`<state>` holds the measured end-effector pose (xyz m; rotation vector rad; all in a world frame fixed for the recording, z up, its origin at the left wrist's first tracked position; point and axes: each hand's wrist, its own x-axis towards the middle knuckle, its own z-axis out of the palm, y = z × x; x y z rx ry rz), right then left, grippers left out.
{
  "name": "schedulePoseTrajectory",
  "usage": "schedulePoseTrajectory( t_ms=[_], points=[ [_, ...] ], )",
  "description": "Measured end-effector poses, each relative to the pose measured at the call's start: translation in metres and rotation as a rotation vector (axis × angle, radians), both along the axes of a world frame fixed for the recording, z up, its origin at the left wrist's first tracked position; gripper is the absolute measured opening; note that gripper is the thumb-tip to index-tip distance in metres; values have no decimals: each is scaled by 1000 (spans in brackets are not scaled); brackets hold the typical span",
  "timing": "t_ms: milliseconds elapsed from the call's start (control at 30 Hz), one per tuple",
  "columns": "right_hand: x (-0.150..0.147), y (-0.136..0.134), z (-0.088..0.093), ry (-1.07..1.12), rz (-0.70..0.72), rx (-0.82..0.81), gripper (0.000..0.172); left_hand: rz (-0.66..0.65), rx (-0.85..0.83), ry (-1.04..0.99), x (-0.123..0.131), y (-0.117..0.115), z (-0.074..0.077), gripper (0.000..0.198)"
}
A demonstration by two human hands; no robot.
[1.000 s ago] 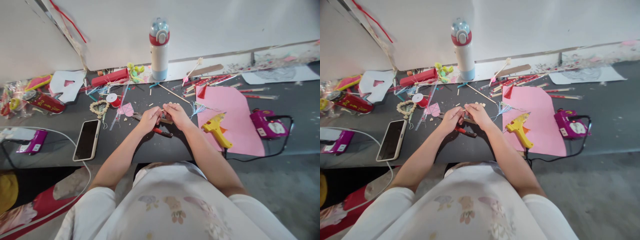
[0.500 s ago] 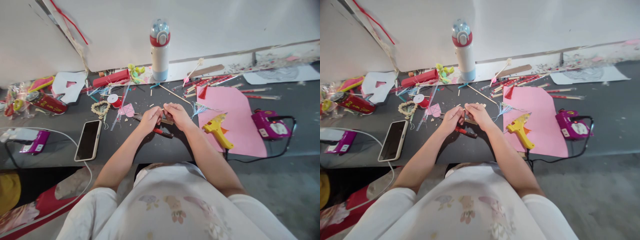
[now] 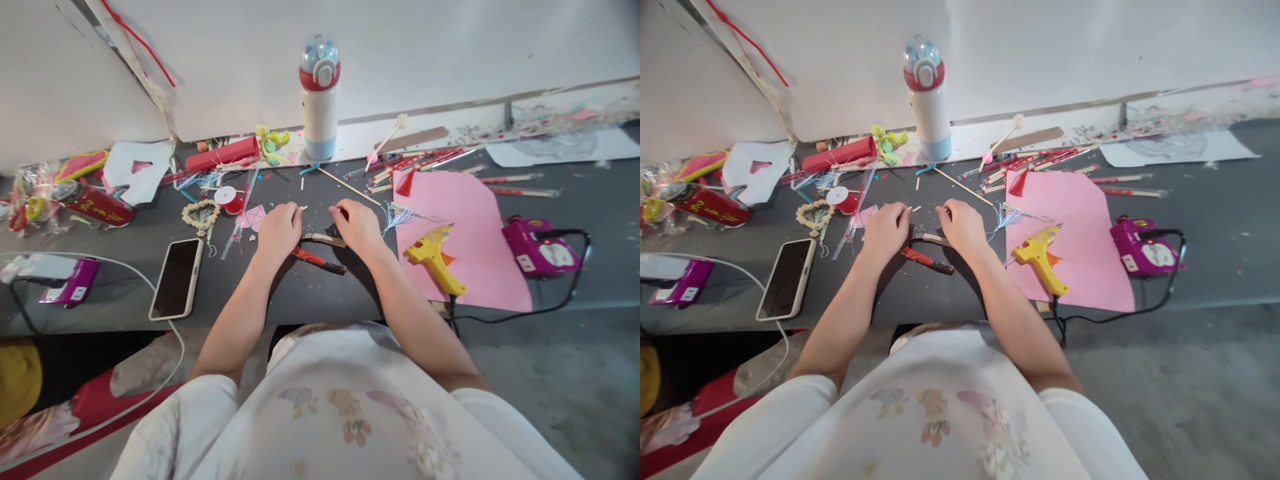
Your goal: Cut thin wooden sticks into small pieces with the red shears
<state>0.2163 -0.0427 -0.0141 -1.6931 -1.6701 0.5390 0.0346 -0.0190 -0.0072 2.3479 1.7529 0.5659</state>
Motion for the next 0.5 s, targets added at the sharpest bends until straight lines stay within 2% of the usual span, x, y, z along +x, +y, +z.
schedulePoseTrajectory(
  t_ms=[67, 167, 267, 500],
  points=[
    [-2, 1, -2, -11, 51, -9, 16, 7, 10, 46, -1, 0, 1, 28],
    [-2, 3, -3, 24, 100, -30, 20, 10, 16, 77, -1, -1, 2, 30],
    [1, 4, -3, 51, 48, -9, 24, 22, 11, 93, -1, -2, 3, 31],
    [4, 2, -1, 25, 1, 24, 15, 13, -7, 99, 0, -4, 6, 31]
  ],
)
